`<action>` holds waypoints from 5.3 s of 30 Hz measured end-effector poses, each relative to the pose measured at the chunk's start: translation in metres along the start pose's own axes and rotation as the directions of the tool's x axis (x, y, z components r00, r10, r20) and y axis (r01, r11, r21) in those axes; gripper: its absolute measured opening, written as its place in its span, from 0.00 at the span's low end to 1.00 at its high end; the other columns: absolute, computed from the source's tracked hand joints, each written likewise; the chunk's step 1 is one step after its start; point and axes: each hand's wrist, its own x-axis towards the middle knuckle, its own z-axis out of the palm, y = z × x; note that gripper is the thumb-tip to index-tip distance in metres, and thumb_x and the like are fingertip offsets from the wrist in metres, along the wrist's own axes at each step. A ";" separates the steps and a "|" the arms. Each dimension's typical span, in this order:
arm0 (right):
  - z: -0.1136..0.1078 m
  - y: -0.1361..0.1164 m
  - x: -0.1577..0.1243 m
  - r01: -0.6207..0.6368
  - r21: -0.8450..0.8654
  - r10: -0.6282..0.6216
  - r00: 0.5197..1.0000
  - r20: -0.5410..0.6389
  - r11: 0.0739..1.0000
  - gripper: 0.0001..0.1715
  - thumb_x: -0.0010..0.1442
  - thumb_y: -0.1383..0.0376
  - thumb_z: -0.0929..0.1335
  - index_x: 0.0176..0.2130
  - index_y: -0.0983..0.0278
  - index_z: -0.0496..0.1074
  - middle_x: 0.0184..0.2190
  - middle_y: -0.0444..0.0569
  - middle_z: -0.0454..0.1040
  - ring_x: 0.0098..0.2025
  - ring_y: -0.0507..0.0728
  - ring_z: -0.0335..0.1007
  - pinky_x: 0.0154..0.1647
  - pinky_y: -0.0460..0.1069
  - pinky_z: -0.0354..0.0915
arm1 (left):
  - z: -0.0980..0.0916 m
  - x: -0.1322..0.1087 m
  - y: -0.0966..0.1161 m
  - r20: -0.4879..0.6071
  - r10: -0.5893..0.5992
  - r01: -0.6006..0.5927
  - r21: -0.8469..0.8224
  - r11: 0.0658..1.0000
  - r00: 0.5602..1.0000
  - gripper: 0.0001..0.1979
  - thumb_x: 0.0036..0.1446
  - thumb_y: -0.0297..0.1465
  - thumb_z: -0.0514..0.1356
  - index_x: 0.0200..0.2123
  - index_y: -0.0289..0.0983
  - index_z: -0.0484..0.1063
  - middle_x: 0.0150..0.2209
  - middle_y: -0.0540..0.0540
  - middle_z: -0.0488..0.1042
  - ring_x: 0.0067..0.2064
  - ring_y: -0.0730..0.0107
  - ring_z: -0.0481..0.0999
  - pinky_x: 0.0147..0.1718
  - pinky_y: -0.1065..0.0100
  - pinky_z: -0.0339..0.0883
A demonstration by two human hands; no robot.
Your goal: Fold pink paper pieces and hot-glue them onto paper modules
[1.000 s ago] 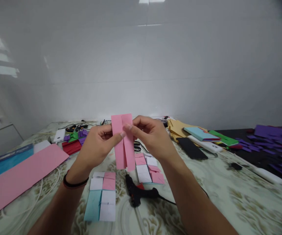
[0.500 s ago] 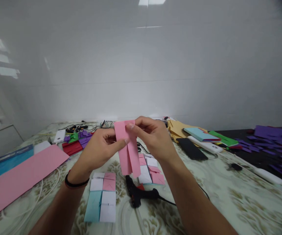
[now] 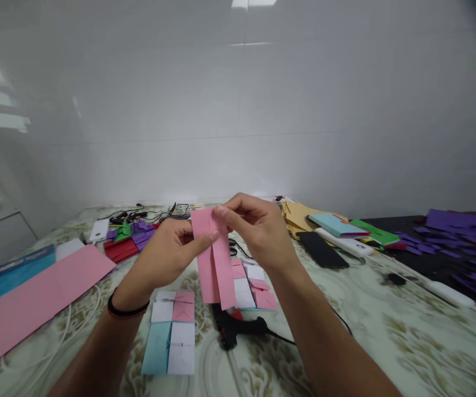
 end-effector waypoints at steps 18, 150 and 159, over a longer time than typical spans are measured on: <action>-0.002 0.004 0.002 -0.149 -0.106 0.172 0.952 0.253 0.983 0.17 0.60 0.55 0.76 0.27 0.63 0.79 0.28 0.45 0.77 0.31 0.52 0.70 0.36 0.49 0.67 | -0.009 0.000 0.001 -0.383 -0.002 -0.037 -0.096 0.995 0.924 0.19 0.61 0.43 0.65 0.24 0.36 0.75 0.24 0.49 0.73 0.27 0.68 0.69 0.28 0.68 0.64; -0.008 0.005 0.003 -0.001 -0.186 0.036 0.982 0.183 0.983 0.05 0.58 0.64 0.72 0.31 0.63 0.77 0.29 0.45 0.79 0.32 0.53 0.71 0.34 0.47 0.65 | -0.036 -0.009 0.004 -0.274 0.019 -0.027 -0.024 0.999 0.962 0.07 0.55 0.34 0.70 0.27 0.38 0.80 0.27 0.48 0.78 0.29 0.69 0.73 0.28 0.71 0.66; -0.010 0.009 0.007 -0.160 0.036 0.154 0.980 0.122 0.987 0.10 0.57 0.59 0.75 0.31 0.63 0.76 0.27 0.42 0.74 0.28 0.49 0.65 0.30 0.46 0.61 | -0.050 -0.006 -0.011 -0.474 -0.039 -0.092 -0.249 0.964 0.880 0.10 0.55 0.39 0.73 0.32 0.39 0.82 0.30 0.49 0.78 0.31 0.70 0.77 0.30 0.74 0.74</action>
